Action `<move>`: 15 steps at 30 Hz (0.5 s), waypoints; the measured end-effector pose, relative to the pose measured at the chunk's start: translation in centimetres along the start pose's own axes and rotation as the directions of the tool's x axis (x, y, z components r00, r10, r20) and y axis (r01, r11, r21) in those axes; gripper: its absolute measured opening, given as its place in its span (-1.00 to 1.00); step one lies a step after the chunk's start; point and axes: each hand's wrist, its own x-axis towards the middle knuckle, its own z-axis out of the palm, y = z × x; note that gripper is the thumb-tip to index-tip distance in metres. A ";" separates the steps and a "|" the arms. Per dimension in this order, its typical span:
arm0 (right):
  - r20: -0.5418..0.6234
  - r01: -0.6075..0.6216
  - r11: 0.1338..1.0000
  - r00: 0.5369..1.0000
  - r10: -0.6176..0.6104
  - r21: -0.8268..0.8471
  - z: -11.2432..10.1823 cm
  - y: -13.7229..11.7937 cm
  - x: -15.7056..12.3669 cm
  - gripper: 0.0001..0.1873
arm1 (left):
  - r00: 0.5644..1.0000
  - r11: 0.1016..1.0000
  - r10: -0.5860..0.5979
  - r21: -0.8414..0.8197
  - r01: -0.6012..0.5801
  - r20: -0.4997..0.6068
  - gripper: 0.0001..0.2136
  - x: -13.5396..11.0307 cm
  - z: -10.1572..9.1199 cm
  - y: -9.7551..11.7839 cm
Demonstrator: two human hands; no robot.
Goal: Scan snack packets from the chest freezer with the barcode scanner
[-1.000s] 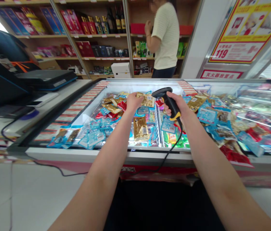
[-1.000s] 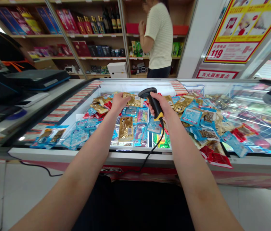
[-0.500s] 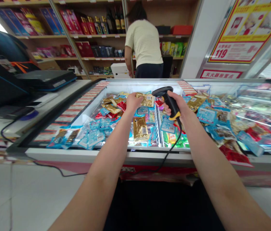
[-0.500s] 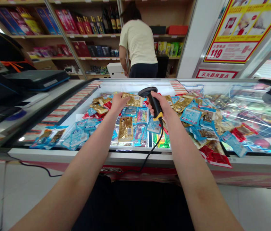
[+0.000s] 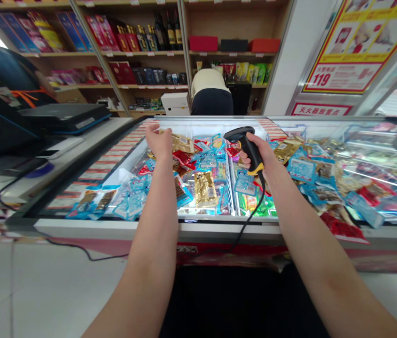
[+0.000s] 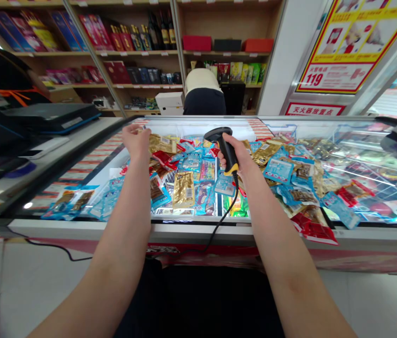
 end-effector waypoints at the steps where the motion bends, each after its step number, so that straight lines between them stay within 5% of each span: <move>1: -0.007 0.002 1.000 1.000 -0.002 -0.001 0.0 0.0 0.0 -0.58 | 0.995 0.997 -0.067 0.021 0.069 -0.079 -0.64 0.2 -0.5 -0.1; 4: -0.027 0.001 1.000 1.000 -0.001 -0.009 0.2 -0.1 0.0 -0.57 | 0.978 0.991 -0.124 0.032 0.132 -0.167 -0.61 -0.1 -1.4 0.1; 10: -0.078 -0.008 1.000 0.997 0.009 0.015 0.0 -0.2 0.1 -0.58 | 0.981 0.981 0.192 -0.015 -0.192 0.039 -0.73 -2.8 0.2 1.5; 13: -0.129 -0.021 0.999 0.991 0.025 0.036 -0.2 -0.3 0.2 -0.59 | 0.905 0.929 0.358 0.006 -0.369 0.231 -0.81 -5.3 2.4 2.1; 15: -0.190 -0.020 0.999 0.981 0.029 0.048 -0.3 -0.4 0.3 -0.60 | 0.803 0.871 0.457 -0.011 -0.490 0.382 -0.81 -7.2 3.9 2.5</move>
